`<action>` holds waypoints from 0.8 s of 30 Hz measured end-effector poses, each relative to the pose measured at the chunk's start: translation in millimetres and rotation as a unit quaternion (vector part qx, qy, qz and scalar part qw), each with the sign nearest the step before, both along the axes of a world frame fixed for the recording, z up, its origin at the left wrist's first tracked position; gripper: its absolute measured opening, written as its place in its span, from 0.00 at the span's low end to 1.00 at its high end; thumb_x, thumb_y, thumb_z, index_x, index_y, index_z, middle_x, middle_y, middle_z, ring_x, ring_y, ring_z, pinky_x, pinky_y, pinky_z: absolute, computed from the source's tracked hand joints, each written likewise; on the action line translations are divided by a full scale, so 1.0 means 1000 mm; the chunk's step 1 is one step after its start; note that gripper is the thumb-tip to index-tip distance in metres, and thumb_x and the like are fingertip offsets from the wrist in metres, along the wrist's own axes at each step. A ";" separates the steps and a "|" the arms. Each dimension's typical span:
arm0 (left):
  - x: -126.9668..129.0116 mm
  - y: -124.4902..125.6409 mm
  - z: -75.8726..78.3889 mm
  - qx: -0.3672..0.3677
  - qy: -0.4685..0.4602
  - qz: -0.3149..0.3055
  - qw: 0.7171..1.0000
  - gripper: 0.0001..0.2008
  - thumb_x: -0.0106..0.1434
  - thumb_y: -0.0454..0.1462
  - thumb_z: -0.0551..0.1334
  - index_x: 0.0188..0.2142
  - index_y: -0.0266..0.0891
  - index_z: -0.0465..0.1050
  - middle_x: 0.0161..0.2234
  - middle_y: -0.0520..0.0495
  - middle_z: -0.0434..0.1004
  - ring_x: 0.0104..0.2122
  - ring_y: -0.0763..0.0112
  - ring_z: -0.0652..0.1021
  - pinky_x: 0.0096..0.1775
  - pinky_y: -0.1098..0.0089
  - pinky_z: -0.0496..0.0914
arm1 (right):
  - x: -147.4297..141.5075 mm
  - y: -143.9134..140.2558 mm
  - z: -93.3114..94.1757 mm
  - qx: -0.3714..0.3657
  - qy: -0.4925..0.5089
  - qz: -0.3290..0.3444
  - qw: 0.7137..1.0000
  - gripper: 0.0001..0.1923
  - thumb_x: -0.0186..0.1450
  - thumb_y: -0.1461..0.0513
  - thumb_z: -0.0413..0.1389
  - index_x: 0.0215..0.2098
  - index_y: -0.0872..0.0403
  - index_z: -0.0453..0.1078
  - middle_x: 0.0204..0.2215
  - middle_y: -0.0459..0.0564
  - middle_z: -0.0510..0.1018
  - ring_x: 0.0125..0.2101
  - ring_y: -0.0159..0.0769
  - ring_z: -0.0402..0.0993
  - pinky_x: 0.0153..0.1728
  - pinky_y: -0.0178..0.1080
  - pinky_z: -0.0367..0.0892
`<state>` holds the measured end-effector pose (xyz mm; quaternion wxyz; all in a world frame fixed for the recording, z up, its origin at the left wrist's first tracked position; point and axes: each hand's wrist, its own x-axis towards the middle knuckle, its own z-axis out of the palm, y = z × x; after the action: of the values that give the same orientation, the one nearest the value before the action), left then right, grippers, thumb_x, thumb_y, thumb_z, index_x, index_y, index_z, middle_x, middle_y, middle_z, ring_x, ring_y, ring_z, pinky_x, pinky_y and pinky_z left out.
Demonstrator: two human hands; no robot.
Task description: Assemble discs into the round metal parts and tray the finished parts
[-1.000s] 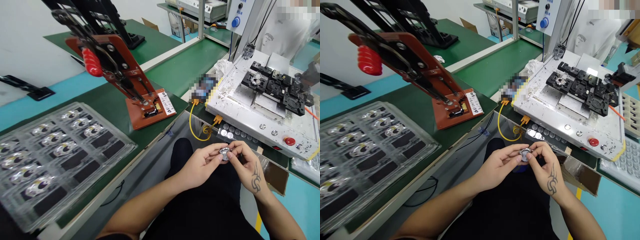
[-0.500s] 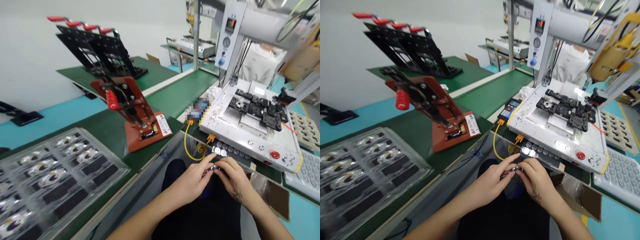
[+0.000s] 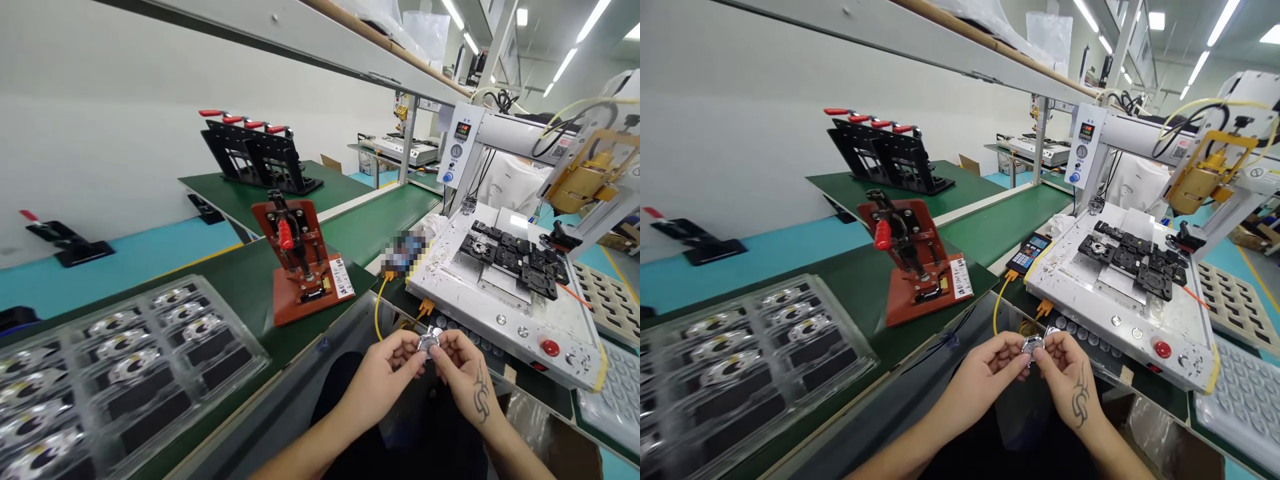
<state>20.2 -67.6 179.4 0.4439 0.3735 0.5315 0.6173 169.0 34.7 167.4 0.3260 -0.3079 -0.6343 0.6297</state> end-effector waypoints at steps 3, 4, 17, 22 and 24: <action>0.001 -0.002 0.005 0.006 0.002 0.004 1.000 0.15 0.69 0.47 0.71 0.45 0.37 0.79 0.36 0.46 0.81 0.36 0.67 0.81 0.41 0.67 0.78 | 0.001 0.000 0.009 0.001 -0.005 0.011 1.000 0.22 0.66 0.43 0.69 0.42 0.53 0.78 0.28 0.46 0.77 0.25 0.32 0.69 0.25 0.36 0.68; 0.001 -0.002 0.005 0.009 -0.006 0.002 1.000 0.16 0.68 0.47 0.72 0.45 0.37 0.79 0.36 0.46 0.81 0.36 0.67 0.81 0.41 0.67 0.78 | 0.002 0.000 0.012 0.000 -0.006 0.015 1.000 0.22 0.66 0.44 0.69 0.43 0.52 0.78 0.28 0.46 0.78 0.25 0.32 0.69 0.25 0.35 0.68; 0.000 -0.008 0.007 0.018 -0.029 0.006 0.999 0.13 0.68 0.44 0.71 0.46 0.37 0.77 0.37 0.47 0.81 0.34 0.68 0.80 0.39 0.67 0.77 | 0.011 0.002 0.014 0.079 -0.024 0.067 0.994 0.18 0.70 0.52 0.68 0.55 0.49 0.76 0.33 0.46 0.80 0.26 0.33 0.75 0.25 0.35 0.72; -0.005 -0.008 0.007 0.006 0.034 0.014 0.999 0.10 0.70 0.41 0.67 0.44 0.37 0.77 0.34 0.48 0.80 0.32 0.70 0.78 0.39 0.68 0.75 | 0.011 0.022 0.025 0.335 -0.043 0.176 0.925 0.25 0.74 0.61 0.63 0.68 0.44 0.70 0.40 0.49 0.79 0.33 0.35 0.77 0.36 0.40 0.78; -0.005 -0.010 0.008 0.002 0.059 0.021 0.998 0.08 0.70 0.40 0.66 0.44 0.37 0.77 0.35 0.47 0.81 0.32 0.70 0.78 0.38 0.68 0.75 | 0.010 0.027 0.031 0.409 -0.065 0.205 0.887 0.24 0.75 0.62 0.61 0.68 0.44 0.70 0.45 0.52 0.80 0.37 0.38 0.79 0.39 0.41 0.79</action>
<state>15.4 -77.5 187.4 0.3978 0.3993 0.5631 0.6044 178.6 61.5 197.9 0.2452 -0.0505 -0.9043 0.3457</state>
